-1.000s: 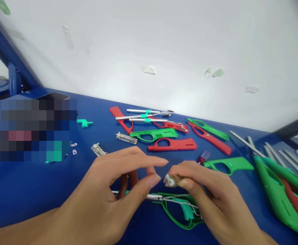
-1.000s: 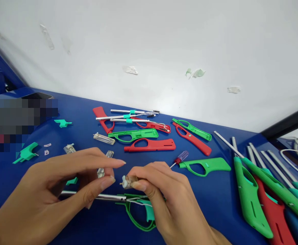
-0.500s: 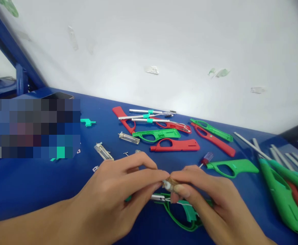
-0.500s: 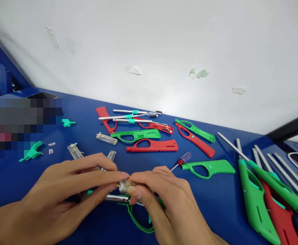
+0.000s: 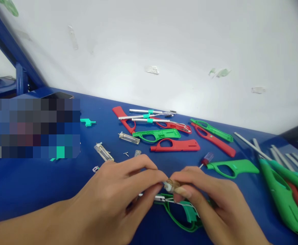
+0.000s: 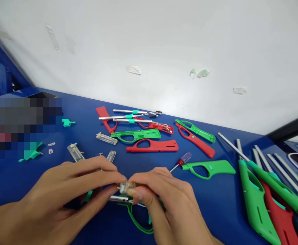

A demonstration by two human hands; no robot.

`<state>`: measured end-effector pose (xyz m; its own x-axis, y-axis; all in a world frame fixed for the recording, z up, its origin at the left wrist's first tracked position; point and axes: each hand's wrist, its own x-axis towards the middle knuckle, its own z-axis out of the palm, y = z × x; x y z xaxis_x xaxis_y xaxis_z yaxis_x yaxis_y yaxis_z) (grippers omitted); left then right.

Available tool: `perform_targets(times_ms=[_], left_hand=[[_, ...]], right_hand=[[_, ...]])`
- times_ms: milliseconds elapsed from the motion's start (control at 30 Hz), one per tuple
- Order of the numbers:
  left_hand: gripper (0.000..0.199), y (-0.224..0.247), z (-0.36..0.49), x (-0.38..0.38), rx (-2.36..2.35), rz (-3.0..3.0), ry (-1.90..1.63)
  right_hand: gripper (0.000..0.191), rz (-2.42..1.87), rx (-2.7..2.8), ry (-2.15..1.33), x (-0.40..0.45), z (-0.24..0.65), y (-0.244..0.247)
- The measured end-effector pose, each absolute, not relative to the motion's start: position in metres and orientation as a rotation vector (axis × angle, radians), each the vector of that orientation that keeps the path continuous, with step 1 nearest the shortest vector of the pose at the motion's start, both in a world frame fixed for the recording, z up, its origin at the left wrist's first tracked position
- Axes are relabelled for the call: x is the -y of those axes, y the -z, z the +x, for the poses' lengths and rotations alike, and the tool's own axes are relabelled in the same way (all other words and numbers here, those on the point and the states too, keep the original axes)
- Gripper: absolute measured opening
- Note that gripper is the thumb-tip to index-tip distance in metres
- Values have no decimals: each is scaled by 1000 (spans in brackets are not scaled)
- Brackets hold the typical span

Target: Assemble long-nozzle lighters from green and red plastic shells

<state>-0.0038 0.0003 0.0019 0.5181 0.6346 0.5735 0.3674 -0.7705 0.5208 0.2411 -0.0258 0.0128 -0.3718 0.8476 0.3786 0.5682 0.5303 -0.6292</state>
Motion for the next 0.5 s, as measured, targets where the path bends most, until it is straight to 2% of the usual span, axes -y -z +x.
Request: perform_targets(times_ms=[200, 333, 433, 500], left_hand=[[31, -15, -3, -2, -1040, 1987, -1040], [24, -28, -11, -20, -936, 1469, -836], [13, -36, -15, -33, -914, 1347, -777], [14, -39, -17, -38, -923, 1336, -746]], right_hand=[[17, -1188, 1959, -532, 21, 242, -17], [17, -1202, 1935, -548, 19, 243, -17], [17, -1215, 1966, -545, 22, 244, -15], [17, -1231, 1972, -540, 23, 244, -14]])
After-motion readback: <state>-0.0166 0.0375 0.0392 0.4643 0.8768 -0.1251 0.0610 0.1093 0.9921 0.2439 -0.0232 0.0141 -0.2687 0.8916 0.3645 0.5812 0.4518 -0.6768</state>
